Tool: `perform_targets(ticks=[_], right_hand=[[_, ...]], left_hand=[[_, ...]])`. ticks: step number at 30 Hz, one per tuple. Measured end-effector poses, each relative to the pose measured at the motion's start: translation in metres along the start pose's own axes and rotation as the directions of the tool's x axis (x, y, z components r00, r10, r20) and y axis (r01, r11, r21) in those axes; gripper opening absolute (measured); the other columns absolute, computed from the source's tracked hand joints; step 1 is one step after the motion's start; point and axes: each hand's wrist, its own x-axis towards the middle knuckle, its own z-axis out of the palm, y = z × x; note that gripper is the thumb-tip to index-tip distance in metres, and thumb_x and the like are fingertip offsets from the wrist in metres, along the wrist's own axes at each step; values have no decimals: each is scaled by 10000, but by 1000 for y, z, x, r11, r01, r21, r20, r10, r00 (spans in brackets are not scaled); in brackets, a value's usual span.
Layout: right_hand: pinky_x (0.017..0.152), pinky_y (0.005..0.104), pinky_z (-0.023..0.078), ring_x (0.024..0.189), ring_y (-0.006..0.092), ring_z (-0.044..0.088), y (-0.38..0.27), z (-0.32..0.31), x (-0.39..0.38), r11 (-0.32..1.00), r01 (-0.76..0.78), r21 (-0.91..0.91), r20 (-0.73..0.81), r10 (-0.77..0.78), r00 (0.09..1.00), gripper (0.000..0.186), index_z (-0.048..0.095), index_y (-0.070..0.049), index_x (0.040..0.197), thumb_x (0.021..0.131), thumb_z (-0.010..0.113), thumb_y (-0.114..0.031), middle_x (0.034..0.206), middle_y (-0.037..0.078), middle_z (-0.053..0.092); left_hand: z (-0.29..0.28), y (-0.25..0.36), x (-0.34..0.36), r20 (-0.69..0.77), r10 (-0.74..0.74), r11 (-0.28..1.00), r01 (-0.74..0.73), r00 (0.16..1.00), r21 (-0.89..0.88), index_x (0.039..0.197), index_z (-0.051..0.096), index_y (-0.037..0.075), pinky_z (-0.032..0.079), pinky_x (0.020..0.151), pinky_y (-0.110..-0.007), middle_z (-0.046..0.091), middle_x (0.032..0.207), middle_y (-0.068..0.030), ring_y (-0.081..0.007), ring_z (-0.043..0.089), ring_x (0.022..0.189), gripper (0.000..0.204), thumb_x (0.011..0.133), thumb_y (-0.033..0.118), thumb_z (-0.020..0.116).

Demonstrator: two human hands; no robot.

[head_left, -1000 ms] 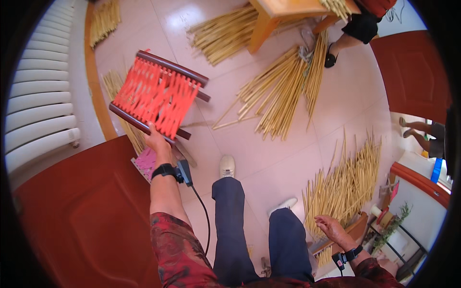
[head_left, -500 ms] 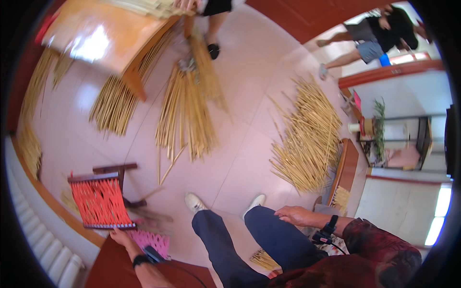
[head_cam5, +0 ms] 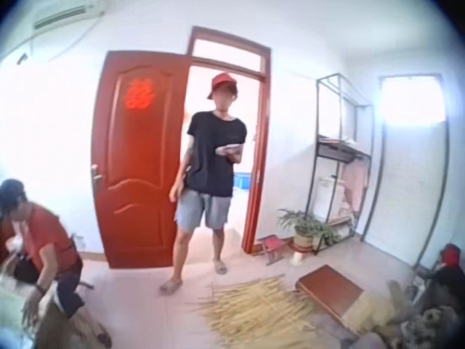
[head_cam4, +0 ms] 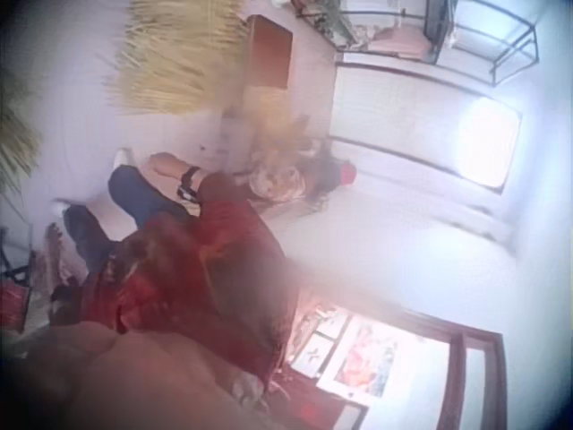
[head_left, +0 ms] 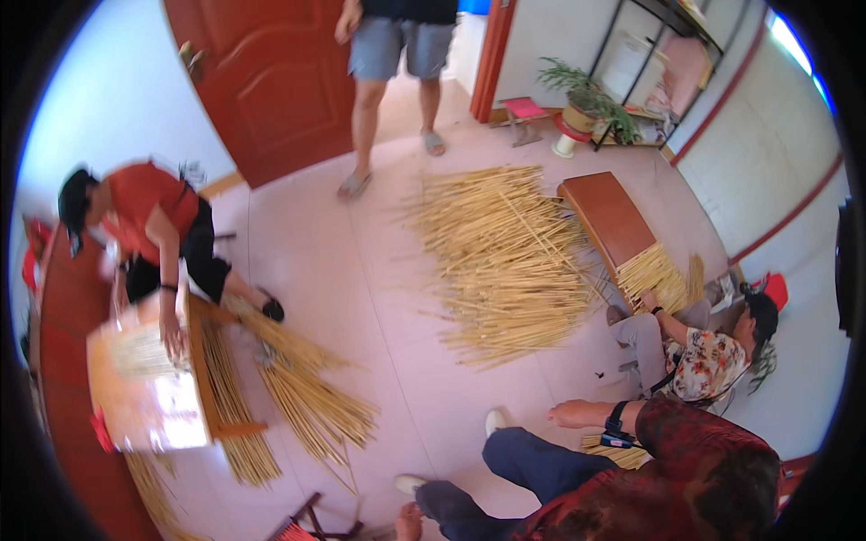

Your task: The person picks up a bundle of reeds from a table, carries a small weaving frame across the room, and then sorts through a large pile of reeds on the floor while sitting next to others performing similar work.

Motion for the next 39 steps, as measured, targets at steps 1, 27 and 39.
perform_targets(ticks=[1, 27, 39], right_hand=[[713, 428, 417, 831, 346, 529, 12, 1, -7, 1000, 5, 26, -36, -4, 999, 205, 538, -33, 897, 776, 434, -161, 884, 184, 563], [612, 306, 480, 658, 199, 600, -5, -100, 0, 724, -224, 652, -109, 382, 918, 299, 534, -26, 1008, 759, 485, -183, 831, 129, 607], [598, 300, 489, 638, 172, 613, -4, -148, 48, 563, -298, 771, -51, 520, 852, 252, 547, -40, 998, 772, 550, -153, 832, 118, 609]], left_hand=[[3, 13, 2, 42, 42, 998, -44, 998, 44, 1230, 358, -5, 302, 955, -361, 431, 1198, -194, -325, 386, 1127, 406, 837, 95, 386], [-143, 311, 72, 53, 293, 702, -253, 955, 666, 958, 560, -7, 437, 766, -405, 585, 896, -216, -352, 554, 866, 312, 787, 231, 453], [-155, 487, 168, 223, 418, 635, -459, 881, 621, 1003, 533, -4, 412, 816, -381, 565, 996, -190, -318, 530, 943, 305, 787, 194, 449]])
